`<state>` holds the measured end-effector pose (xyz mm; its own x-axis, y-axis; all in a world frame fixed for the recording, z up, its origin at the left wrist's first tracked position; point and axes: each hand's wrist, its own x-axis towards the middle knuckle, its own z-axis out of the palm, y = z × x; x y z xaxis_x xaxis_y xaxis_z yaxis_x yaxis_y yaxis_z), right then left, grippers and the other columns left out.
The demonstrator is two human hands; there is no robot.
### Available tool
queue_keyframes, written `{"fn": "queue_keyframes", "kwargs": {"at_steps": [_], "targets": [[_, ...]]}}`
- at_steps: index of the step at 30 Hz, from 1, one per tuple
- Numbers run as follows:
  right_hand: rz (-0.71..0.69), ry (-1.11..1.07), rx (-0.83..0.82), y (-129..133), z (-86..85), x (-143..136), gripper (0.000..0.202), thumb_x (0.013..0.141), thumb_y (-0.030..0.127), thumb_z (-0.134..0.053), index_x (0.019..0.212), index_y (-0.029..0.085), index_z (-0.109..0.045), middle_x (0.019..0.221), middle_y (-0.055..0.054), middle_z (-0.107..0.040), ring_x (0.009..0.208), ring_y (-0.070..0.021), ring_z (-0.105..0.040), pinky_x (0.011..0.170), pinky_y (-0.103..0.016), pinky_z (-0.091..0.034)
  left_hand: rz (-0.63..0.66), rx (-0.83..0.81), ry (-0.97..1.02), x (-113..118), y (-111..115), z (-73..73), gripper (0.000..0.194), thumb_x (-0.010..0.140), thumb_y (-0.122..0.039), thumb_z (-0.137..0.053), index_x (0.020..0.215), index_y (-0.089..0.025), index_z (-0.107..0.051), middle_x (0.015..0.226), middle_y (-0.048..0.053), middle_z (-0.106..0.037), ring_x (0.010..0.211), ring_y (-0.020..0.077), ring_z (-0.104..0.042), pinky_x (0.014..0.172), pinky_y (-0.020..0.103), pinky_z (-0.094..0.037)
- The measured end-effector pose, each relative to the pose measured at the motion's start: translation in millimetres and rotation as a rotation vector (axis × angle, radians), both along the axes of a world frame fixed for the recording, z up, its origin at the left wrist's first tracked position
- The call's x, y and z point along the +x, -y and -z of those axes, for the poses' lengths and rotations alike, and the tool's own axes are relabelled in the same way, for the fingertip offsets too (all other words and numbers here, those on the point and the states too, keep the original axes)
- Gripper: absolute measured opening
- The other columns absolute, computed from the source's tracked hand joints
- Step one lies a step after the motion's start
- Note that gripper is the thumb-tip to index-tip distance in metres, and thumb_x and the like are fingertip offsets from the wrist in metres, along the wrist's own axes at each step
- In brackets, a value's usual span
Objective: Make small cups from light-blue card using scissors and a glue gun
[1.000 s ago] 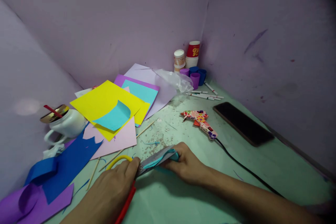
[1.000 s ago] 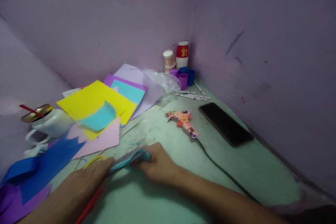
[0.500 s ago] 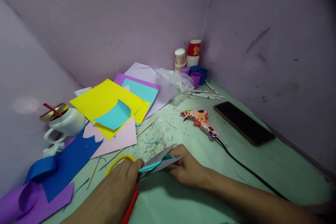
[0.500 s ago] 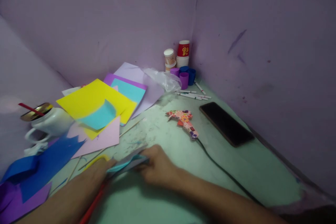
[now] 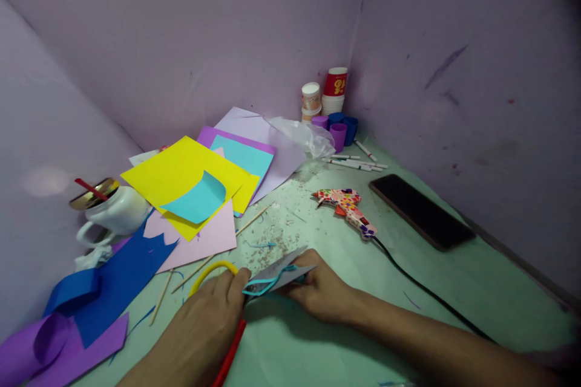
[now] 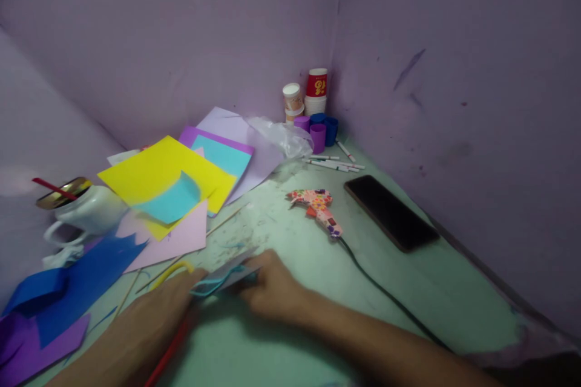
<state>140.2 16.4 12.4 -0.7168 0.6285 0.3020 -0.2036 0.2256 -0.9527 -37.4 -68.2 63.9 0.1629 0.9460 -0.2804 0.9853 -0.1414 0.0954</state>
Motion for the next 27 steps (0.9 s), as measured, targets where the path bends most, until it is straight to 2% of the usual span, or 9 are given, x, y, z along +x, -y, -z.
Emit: {"fn": "queue_keyframes", "kwargs": {"at_steps": [4, 8, 12, 14, 17, 19, 22, 24, 27], "targets": [[-0.002, 0.003, -0.046, 0.6, 2.1, -0.7, 0.016, 0.076, 0.017, -0.061, 0.079, 0.018, -0.076, 0.063, -0.001, -0.063, 0.061, -0.0135, -0.054, 0.059, -0.023, -0.049, 0.007, -0.036, -0.065, -4.1, 2.4, 11.9, 0.054, 0.080, -0.004, -0.027, 0.129, -0.017, -0.045, 0.112, 0.013, -0.062, 0.097, 0.0224, -0.059, 0.088, 0.042, -0.046], [-0.015, -0.022, -0.146, 1.3, -0.8, -2.2, 0.016, 0.076, 0.024, -0.064, 0.085, 0.017, -0.076, 0.067, -0.003, -0.067, 0.073, -0.0179, -0.061, 0.069, -0.029, -0.052, -0.019, -0.059, -0.028, -6.9, 3.3, 16.5, 0.054, 0.081, -0.007, -0.030, 0.132, -0.019, -0.040, 0.112, 0.013, -0.062, 0.099, 0.0218, -0.059, 0.085, 0.037, -0.047], [-0.014, -0.022, -0.219, 0.5, -2.4, -3.2, 0.017, 0.075, 0.030, -0.067, 0.085, 0.020, -0.075, 0.076, -0.003, -0.070, 0.080, -0.0188, -0.062, 0.077, -0.031, -0.051, 0.001, -0.053, 0.071, -6.7, 2.2, 10.3, 0.049, 0.081, -0.010, -0.032, 0.128, -0.018, -0.043, 0.113, 0.014, -0.063, 0.098, 0.0208, -0.062, 0.083, 0.033, -0.048], [-0.011, -0.011, -0.266, -1.8, 1.1, -2.6, 0.016, 0.073, 0.031, -0.069, 0.083, 0.019, -0.074, 0.076, -0.002, -0.068, 0.076, -0.0169, -0.061, 0.079, -0.031, -0.049, 0.007, -0.068, 0.126, -6.2, -0.6, 3.9, 0.045, 0.081, -0.012, -0.033, 0.123, -0.020, -0.047, 0.108, 0.012, -0.066, 0.093, 0.0203, -0.063, 0.081, 0.032, -0.049], [0.022, 0.065, -0.369, -8.0, 7.9, 0.0, 0.020, 0.069, 0.035, -0.071, 0.072, 0.015, -0.071, 0.063, 0.000, -0.061, 0.059, -0.0119, -0.053, 0.063, -0.027, -0.049, -0.011, -0.058, 0.245, -9.6, -10.8, -7.8, 0.038, 0.079, -0.015, -0.036, 0.112, -0.025, -0.051, 0.098, 0.005, -0.069, 0.085, 0.0184, -0.065, 0.076, 0.028, -0.049], [0.069, 0.100, -0.432, -12.6, 9.7, 2.5, 0.026, 0.067, 0.039, -0.073, 0.070, 0.014, -0.068, 0.059, 0.000, -0.057, 0.053, -0.0099, -0.049, 0.052, -0.023, -0.045, -0.110, 0.001, 0.237, -16.4, -21.5, -14.8, 0.032, 0.081, -0.018, -0.034, 0.107, -0.025, -0.052, 0.095, 0.004, -0.070, 0.083, 0.0187, -0.065, 0.072, 0.027, -0.049], [0.124, 0.080, -0.442, -16.8, 7.6, 5.7, 0.037, 0.062, 0.040, -0.077, 0.088, 0.016, -0.066, 0.073, -0.003, -0.062, 0.061, -0.0123, -0.053, 0.051, -0.023, -0.044, -0.350, 0.103, -0.001, -31.6, -38.1, -19.6, 0.033, 0.085, -0.025, -0.030, 0.111, -0.020, -0.051, 0.097, 0.011, -0.069, 0.084, 0.0260, -0.066, 0.066, 0.032, -0.047], [0.131, 0.055, -0.405, -17.0, 5.8, 6.9, 0.044, 0.063, 0.040, -0.077, 0.098, 0.017, -0.063, 0.080, -0.004, -0.063, 0.066, -0.0138, -0.056, 0.054, -0.024, -0.046, -0.448, 0.143, -0.110, -42.4, -45.9, -17.2, 0.037, 0.087, -0.030, -0.029, 0.114, -0.018, -0.051, 0.101, 0.016, -0.067, 0.087, 0.0316, -0.065, 0.064, 0.035, -0.046], [0.124, 0.036, -0.330, -15.1, 5.8, 7.3, 0.041, 0.070, 0.040, -0.072, 0.103, 0.019, -0.061, 0.084, -0.004, -0.063, 0.070, -0.0144, -0.057, 0.058, -0.025, -0.047, -0.497, 0.143, -0.070, -58.0, -51.4, -6.3, 0.040, 0.089, -0.035, -0.026, 0.113, -0.018, -0.053, 0.103, 0.017, -0.067, 0.089, 0.0338, -0.064, 0.064, 0.036, -0.046]]}}
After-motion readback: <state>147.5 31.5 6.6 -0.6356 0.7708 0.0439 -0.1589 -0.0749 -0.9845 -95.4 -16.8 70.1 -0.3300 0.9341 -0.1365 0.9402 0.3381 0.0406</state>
